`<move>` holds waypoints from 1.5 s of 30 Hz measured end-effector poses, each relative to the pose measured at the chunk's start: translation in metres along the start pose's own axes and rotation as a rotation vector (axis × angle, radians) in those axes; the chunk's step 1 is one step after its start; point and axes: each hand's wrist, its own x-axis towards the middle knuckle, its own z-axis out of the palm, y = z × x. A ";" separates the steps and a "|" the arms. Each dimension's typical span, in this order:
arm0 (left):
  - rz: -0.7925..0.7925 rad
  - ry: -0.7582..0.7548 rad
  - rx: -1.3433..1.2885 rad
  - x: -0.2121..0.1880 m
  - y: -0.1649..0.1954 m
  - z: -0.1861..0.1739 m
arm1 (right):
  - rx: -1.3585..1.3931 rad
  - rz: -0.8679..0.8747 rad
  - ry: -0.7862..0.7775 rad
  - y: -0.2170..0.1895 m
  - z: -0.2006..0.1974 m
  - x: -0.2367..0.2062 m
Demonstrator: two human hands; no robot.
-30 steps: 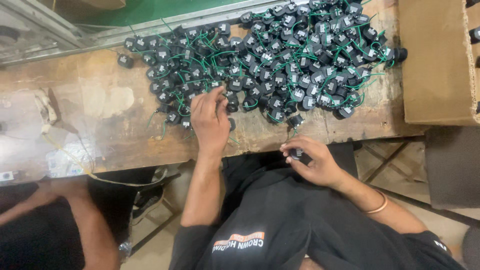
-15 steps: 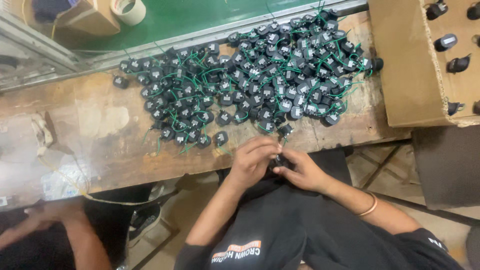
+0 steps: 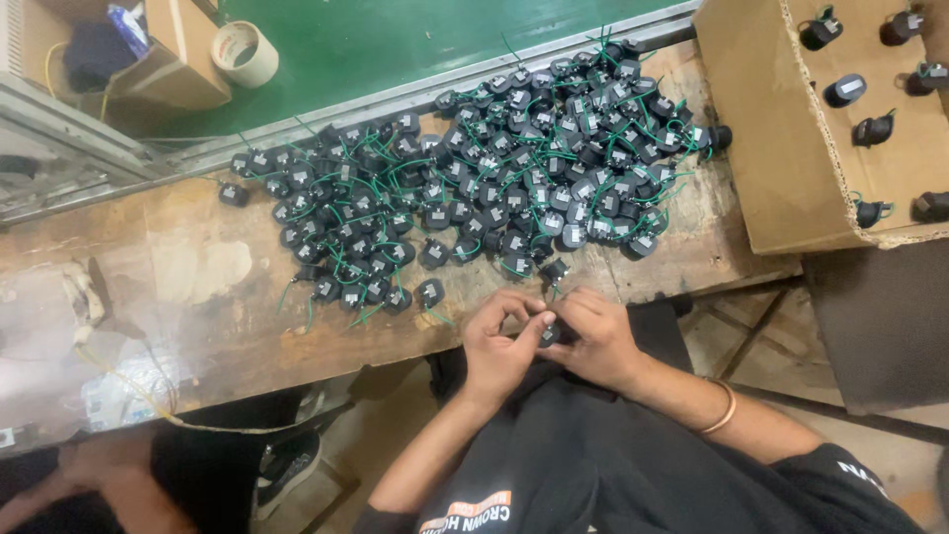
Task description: The person picks up black power adapters with green cords from a pile on the workbench, coils each cord around the adapter by hand, and places the coiled units into a cardboard box beside the bench, repeating this for many units throughout the clip.
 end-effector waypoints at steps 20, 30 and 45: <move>0.078 0.284 1.074 0.084 0.016 -0.064 | 0.918 0.603 -0.192 0.030 0.020 -0.017; 0.122 0.114 1.049 0.089 0.001 -0.065 | 0.784 0.347 -0.377 0.031 0.010 -0.021; 0.506 -0.214 0.264 0.060 0.041 -0.026 | 0.793 0.396 -0.255 0.029 0.027 -0.017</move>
